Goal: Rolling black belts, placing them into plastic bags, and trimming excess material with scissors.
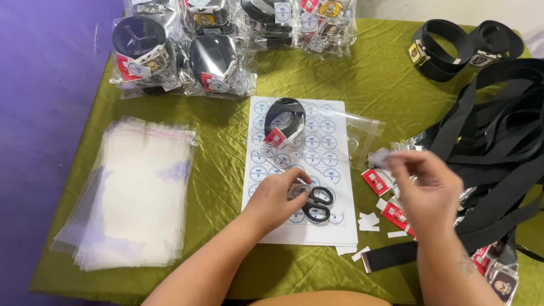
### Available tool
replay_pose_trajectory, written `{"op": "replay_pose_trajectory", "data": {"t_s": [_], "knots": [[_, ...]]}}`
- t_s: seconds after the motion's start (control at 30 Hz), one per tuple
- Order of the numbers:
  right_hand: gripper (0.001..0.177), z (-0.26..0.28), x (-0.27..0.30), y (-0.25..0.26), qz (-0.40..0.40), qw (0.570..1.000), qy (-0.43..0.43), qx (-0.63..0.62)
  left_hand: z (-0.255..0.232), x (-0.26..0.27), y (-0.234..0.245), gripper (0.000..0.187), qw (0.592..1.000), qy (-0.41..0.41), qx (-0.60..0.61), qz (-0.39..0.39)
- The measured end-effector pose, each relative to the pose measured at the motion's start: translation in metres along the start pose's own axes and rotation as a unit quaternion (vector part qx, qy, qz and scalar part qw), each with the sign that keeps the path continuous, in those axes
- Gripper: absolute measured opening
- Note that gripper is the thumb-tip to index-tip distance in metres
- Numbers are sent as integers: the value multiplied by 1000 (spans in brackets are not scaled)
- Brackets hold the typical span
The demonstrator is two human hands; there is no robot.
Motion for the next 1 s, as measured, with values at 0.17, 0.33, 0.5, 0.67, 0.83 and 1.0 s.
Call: {"op": "replay_pose_trajectory", "data": {"t_s": [0.17, 0.33, 0.5, 0.67, 0.83, 1.0], "knots": [[15, -37, -22, 11, 63, 989, 1, 130, 13, -7, -5, 25, 982, -93, -160, -41], [22, -26, -44, -25, 180, 976, -105, 68, 13, -11, 17, 36, 967, -105, -184, -141], [25, -47, -57, -83, 278, 897, -240, -246, 36, -21, 40, 74, 975, 17, -156, -155], [29, -68, -66, -135, 359, 850, -267, -278, 80, -38, 30, 81, 960, 2, -227, -165], [26, -85, -72, -166, 381, 828, -260, -320, 77, -38, 31, 80, 960, -6, -225, -169], [30, -79, -80, -167, 395, 816, -262, -331, 78, -40, 32, 80, 961, 0, -221, -168]]}}
Point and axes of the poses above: each hand's wrist, its own x-axis away from the middle knuckle, its own y-axis out of the back of the hand, z = x × y, the point moved 3 cm from there along -x, towards the middle knuckle, and after that the axes turned 9 degrees about x, right-handed, at the moved point
